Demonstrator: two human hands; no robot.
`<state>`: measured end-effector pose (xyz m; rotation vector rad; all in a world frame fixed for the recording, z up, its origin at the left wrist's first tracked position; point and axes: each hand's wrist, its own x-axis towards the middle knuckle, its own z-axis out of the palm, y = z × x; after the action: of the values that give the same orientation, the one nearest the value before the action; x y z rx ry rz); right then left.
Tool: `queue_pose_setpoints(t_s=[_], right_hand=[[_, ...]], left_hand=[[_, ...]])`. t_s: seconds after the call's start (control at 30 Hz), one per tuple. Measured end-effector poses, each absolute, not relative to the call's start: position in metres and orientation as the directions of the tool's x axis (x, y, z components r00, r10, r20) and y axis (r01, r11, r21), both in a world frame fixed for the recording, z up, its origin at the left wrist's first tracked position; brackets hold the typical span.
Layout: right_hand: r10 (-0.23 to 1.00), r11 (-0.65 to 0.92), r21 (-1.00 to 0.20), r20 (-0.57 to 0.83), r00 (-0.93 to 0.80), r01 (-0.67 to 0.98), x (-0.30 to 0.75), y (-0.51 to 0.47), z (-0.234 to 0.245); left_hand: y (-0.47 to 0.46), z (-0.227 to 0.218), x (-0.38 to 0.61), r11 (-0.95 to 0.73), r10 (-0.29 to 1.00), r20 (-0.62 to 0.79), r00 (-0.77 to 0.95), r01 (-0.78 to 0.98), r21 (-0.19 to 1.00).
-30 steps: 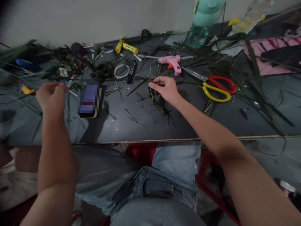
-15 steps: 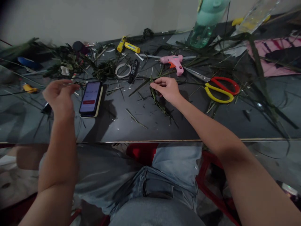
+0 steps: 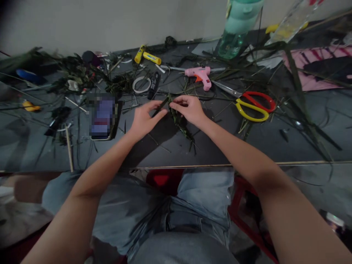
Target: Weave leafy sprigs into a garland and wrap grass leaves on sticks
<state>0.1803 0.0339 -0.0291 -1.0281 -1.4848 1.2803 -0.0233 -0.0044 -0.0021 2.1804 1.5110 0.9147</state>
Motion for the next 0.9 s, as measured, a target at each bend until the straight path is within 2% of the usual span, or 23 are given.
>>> queue_pose_setpoints(t_s=[0.1,0.2,0.27,0.33,0.4,0.5,0.63,0.9], right_hand=[[0.97,0.102,-0.994,0.089,-0.226,0.047,0.182,0.036,-0.029],[0.972,0.093,-0.993,0.076,-0.221,0.067,0.182,0.035,-0.028],[0.972,0.092,-0.992,0.071,-0.224,0.086,0.181,0.035,-0.027],[0.972,0.092,-0.991,0.068,-0.224,0.101,0.18,0.034,-0.027],[0.973,0.097,-0.989,0.071,-0.222,0.111,0.179,0.034,-0.028],[0.977,0.089,-0.99,0.066,-0.205,0.107,0.18,0.035,-0.028],[0.977,0.083,-0.991,0.06,-0.206,0.101,0.182,0.037,-0.029],[0.972,0.096,-0.989,0.069,-0.224,0.113,0.182,0.038,-0.03]], left_hand=[[0.002,0.018,-0.073,-0.153,0.951,0.307,-0.014,0.846,0.511],[-0.001,0.037,-0.128,0.303,0.892,0.241,-0.383,0.902,0.308],[-0.007,0.044,-0.15,0.506,0.85,0.079,-0.522,0.848,0.156],[-0.011,0.044,-0.16,0.548,0.836,-0.027,-0.547,0.834,0.065],[-0.012,0.039,-0.162,0.529,0.848,-0.053,-0.527,0.848,0.031],[-0.009,0.026,-0.167,0.526,0.848,0.009,-0.529,0.845,0.092],[-0.002,0.01,-0.183,0.441,0.868,0.097,-0.487,0.845,0.303],[-0.003,0.006,-0.182,0.384,0.86,0.164,-0.484,0.823,0.419]])
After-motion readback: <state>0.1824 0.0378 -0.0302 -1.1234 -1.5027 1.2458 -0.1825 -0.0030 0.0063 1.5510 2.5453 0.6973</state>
